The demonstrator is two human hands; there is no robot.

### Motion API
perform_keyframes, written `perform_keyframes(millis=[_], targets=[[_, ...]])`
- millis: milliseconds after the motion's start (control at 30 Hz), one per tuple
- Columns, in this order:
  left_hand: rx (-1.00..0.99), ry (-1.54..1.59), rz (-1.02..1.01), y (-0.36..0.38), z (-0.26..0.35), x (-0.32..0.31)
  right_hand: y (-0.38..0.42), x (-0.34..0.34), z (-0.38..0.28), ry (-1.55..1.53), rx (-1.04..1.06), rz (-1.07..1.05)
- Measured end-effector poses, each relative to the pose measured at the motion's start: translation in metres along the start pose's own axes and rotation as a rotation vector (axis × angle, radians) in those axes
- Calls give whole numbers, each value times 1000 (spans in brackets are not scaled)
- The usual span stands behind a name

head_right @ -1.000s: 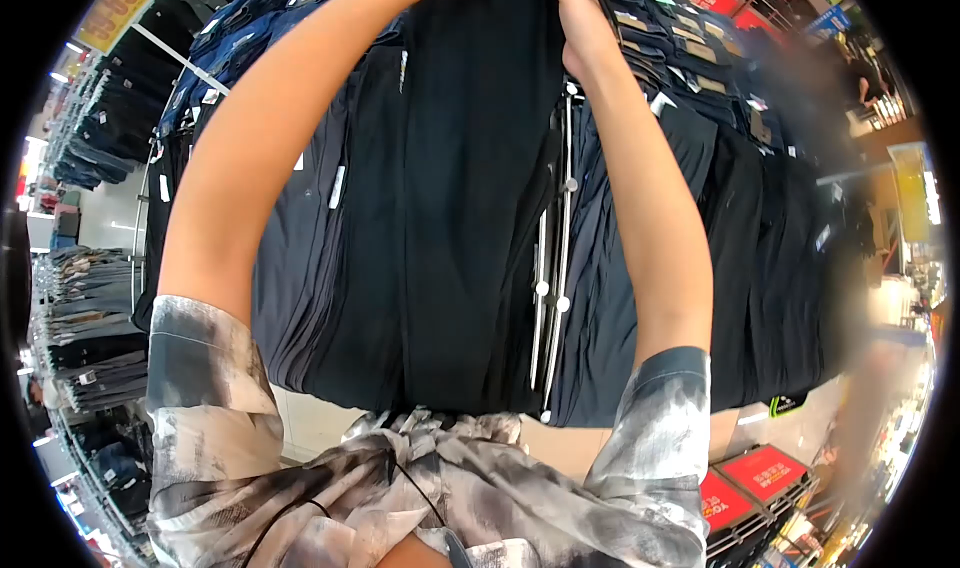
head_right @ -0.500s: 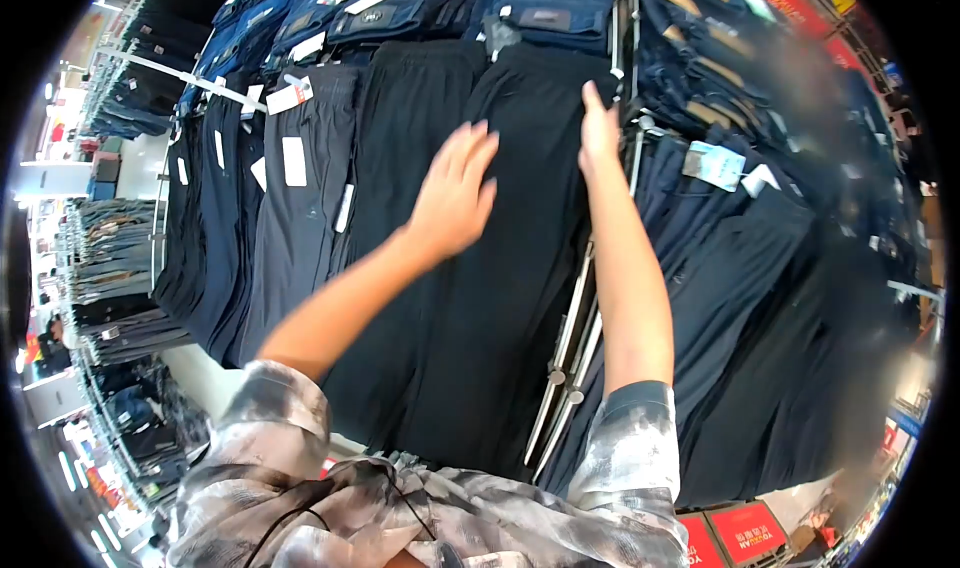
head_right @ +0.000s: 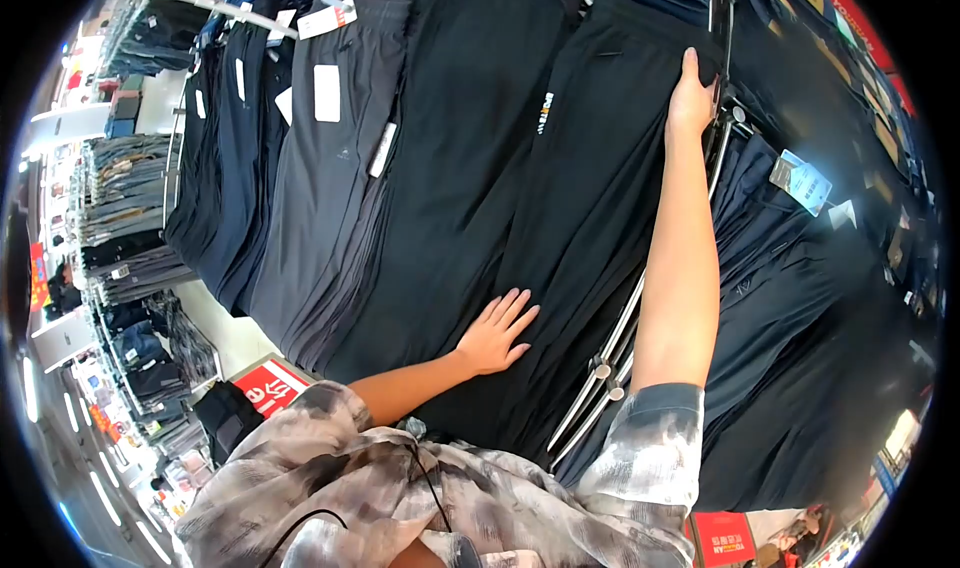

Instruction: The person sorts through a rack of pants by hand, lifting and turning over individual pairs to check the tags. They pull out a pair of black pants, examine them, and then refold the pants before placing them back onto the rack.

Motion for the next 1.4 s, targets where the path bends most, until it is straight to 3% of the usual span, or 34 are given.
perform_keyframes(millis=[133,233,300,367,433,500,533,633,700,767,833,900,1000,1133,1267,1400], targets=[[-75,70,84,1,-5,6,-12,5,17,339,50,117],[-113,112,156,1,-8,12,-11,6,2,258,127,67],[-134,142,184,1,-9,14,25,9,-29,-59,113,23],[-146,157,192,0,-13,10,64,30,-45,209,163,67],[-157,140,165,1,-15,7,145,52,-77,398,403,109],[-122,148,70,7,-16,9,263,61,-112,352,412,-74],[-154,176,63,22,-11,26,306,68,-94,434,522,-147],[-297,216,130,94,-17,85,455,87,-64,599,509,-400],[-298,155,161,160,-43,112,523,99,-21,636,361,-615],[-252,77,196,233,-81,139,572,107,-9,770,353,-778],[-152,-98,175,292,-133,139,590,120,17,820,268,-800],[-133,-158,240,332,-176,141,595,133,47,1029,345,-744],[-117,-140,309,354,-184,166,584,140,59,1119,218,-680],[-45,-104,215,341,-182,154,575,146,67,1280,39,-705],[15,223,37,316,-176,139,586,144,72,1299,15,-699],[-187,-80,211,295,-170,156,595,147,64,1264,79,-617]])
Point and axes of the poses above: each hand's wrist, its own y-axis away from the middle knuckle, its own x-axis out of the back of the hand, z = x × y, the point moved 9 cm from there along -y, towards the middle knuckle, and after that the axes turned 3 degrees about z, right-handed, at the moved point
